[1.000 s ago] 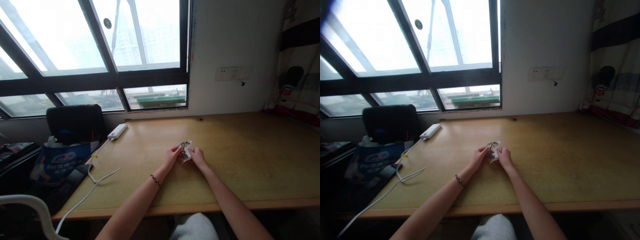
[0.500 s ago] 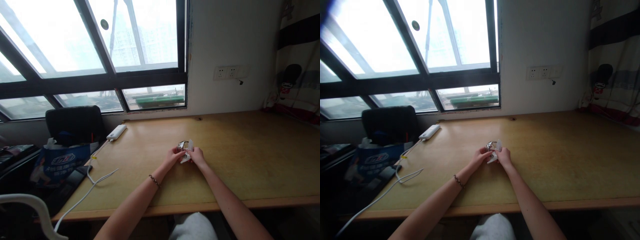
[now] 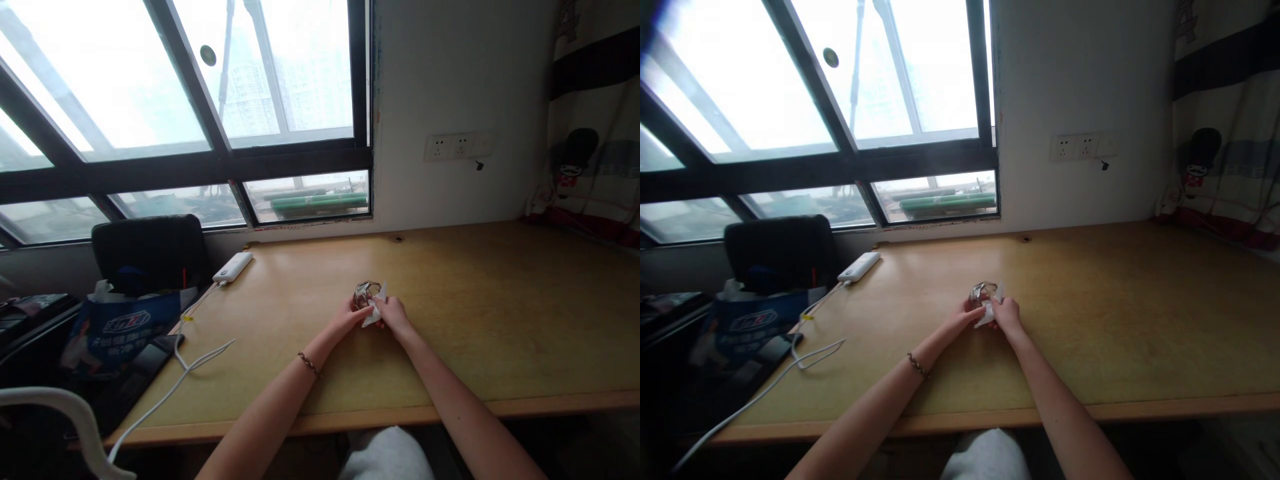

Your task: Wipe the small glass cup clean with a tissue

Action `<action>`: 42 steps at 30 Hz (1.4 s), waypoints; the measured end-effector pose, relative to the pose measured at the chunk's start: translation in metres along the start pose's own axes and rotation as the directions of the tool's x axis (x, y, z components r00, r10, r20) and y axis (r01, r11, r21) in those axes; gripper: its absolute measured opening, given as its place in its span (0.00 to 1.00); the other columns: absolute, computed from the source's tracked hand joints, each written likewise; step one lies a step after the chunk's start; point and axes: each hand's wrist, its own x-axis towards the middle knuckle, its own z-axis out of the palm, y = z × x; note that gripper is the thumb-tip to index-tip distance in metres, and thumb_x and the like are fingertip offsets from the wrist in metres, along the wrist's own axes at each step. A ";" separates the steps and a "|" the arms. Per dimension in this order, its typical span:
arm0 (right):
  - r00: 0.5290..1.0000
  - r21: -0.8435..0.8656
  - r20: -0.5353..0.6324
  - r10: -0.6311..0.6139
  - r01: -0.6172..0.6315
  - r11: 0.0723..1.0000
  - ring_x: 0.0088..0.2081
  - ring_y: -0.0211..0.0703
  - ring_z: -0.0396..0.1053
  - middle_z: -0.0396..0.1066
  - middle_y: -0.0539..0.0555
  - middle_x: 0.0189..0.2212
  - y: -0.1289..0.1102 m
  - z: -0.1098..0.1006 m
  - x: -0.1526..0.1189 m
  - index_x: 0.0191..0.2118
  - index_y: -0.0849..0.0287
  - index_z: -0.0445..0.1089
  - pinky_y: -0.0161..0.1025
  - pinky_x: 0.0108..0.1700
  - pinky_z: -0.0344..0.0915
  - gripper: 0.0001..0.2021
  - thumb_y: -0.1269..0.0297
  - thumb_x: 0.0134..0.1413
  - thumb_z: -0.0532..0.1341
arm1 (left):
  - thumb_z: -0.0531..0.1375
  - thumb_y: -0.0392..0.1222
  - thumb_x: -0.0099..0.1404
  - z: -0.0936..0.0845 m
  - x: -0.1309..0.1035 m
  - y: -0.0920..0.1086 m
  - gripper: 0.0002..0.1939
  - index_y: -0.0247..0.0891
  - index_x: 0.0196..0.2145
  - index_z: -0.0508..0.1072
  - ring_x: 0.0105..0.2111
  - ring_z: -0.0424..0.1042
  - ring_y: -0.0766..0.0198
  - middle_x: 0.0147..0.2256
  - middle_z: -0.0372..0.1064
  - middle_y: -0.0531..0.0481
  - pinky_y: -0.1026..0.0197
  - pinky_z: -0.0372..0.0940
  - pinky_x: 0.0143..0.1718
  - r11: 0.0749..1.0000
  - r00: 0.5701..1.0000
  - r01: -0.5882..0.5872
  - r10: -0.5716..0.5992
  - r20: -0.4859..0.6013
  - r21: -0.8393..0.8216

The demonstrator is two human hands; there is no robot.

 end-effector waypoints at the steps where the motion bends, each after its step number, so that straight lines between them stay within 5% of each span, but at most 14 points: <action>1: 0.998 0.060 0.064 0.006 -0.010 0.998 0.11 0.35 0.59 0.64 0.52 0.10 0.000 0.001 -0.001 0.22 0.64 0.66 0.29 0.12 0.53 0.13 0.59 0.46 0.53 | 0.61 0.49 0.49 0.000 0.000 0.001 0.25 0.30 0.41 0.67 0.21 0.63 0.70 0.26 0.67 0.48 0.69 0.57 0.21 1.000 1.000 0.003 -0.003 -0.005 0.000; 5: 0.981 0.122 0.194 -0.027 0.003 0.993 0.11 0.33 0.58 0.64 0.49 0.10 -0.001 0.000 -0.003 0.20 0.64 0.65 0.27 0.11 0.51 0.10 0.61 0.42 0.57 | 0.57 0.51 0.51 -0.002 -0.002 0.003 0.19 0.30 0.33 0.70 0.16 0.61 0.71 0.22 0.66 0.49 0.69 0.54 0.16 0.998 0.996 0.036 -0.032 -0.085 0.041; 8: 0.994 -0.068 0.103 -0.019 0.026 0.997 0.11 0.34 0.60 0.64 0.50 0.09 -0.006 -0.003 -0.003 0.19 0.63 0.66 0.28 0.12 0.53 0.11 0.60 0.40 0.58 | 0.54 0.54 0.53 -0.004 -0.004 0.004 0.20 0.30 0.25 0.70 0.10 0.54 0.74 0.15 0.62 0.51 0.69 0.46 0.10 0.993 0.989 0.080 -0.068 -0.133 0.090; 12: 0.987 -0.237 -0.001 -0.162 0.157 0.959 0.12 0.35 0.62 0.66 0.51 0.12 -0.009 -0.004 -0.004 0.21 0.62 0.67 0.29 0.13 0.53 0.12 0.58 0.42 0.56 | 0.50 0.57 0.55 -0.005 -0.004 0.003 0.24 0.31 0.20 0.69 0.07 0.52 0.74 0.13 0.62 0.50 0.68 0.42 0.08 0.989 0.991 0.093 -0.082 -0.101 0.111; 17: 0.944 -0.313 -0.076 -0.322 0.284 0.906 0.15 0.36 0.64 0.67 0.53 0.13 -0.007 -0.004 -0.003 0.22 0.62 0.68 0.28 0.17 0.55 0.15 0.57 0.48 0.52 | 0.47 0.60 0.55 -0.005 -0.001 0.000 0.28 0.30 0.23 0.69 0.10 0.57 0.72 0.17 0.65 0.48 0.68 0.50 0.11 0.993 0.995 0.095 -0.092 -0.045 0.066; 23: 0.989 -0.116 -0.115 -0.091 0.077 0.990 0.10 0.36 0.60 0.62 0.52 0.09 -0.008 -0.006 -0.001 0.21 0.62 0.66 0.30 0.13 0.54 0.17 0.57 0.49 0.49 | 0.58 0.53 0.50 0.000 0.000 -0.002 0.24 0.30 0.39 0.68 0.20 0.62 0.71 0.27 0.67 0.47 0.70 0.56 0.17 0.998 0.999 0.023 -0.022 -0.024 0.058; 28: 0.993 0.219 0.083 0.090 -0.106 0.970 0.15 0.35 0.63 0.66 0.52 0.15 -0.007 0.000 -0.002 0.25 0.63 0.66 0.30 0.16 0.58 0.13 0.55 0.44 0.56 | 0.58 0.52 0.51 -0.002 0.002 0.001 0.23 0.28 0.36 0.69 0.17 0.60 0.73 0.20 0.64 0.50 0.70 0.54 0.17 0.999 0.999 0.030 -0.029 -0.046 0.024; 32: 0.968 0.421 0.230 0.101 -0.193 0.886 0.19 0.32 0.64 0.67 0.50 0.20 -0.005 0.004 -0.001 0.30 0.62 0.66 0.27 0.18 0.58 0.08 0.65 0.41 0.58 | 0.60 0.50 0.49 -0.003 0.002 0.001 0.24 0.28 0.38 0.68 0.18 0.62 0.72 0.23 0.66 0.49 0.70 0.55 0.18 1.000 0.998 0.029 -0.029 -0.051 -0.002; 36: 0.974 0.332 0.200 0.103 -0.167 0.929 0.16 0.31 0.62 0.66 0.49 0.16 0.000 0.004 0.002 0.29 0.63 0.67 0.26 0.15 0.56 0.07 0.71 0.38 0.57 | 0.64 0.47 0.44 -0.001 -0.001 0.002 0.26 0.30 0.40 0.67 0.23 0.65 0.69 0.30 0.68 0.46 0.69 0.58 0.20 1.000 1.000 0.017 -0.017 -0.024 -0.004; 42: 1.000 -0.048 0.006 0.026 -0.026 0.999 0.11 0.35 0.61 0.64 0.51 0.11 -0.001 -0.001 0.003 0.22 0.63 0.66 0.29 0.12 0.55 0.09 0.64 0.43 0.54 | 0.61 0.47 0.48 -0.003 -0.004 0.007 0.20 0.29 0.35 0.70 0.16 0.58 0.75 0.28 0.69 0.46 0.71 0.50 0.14 0.995 0.999 0.012 -0.008 -0.048 0.102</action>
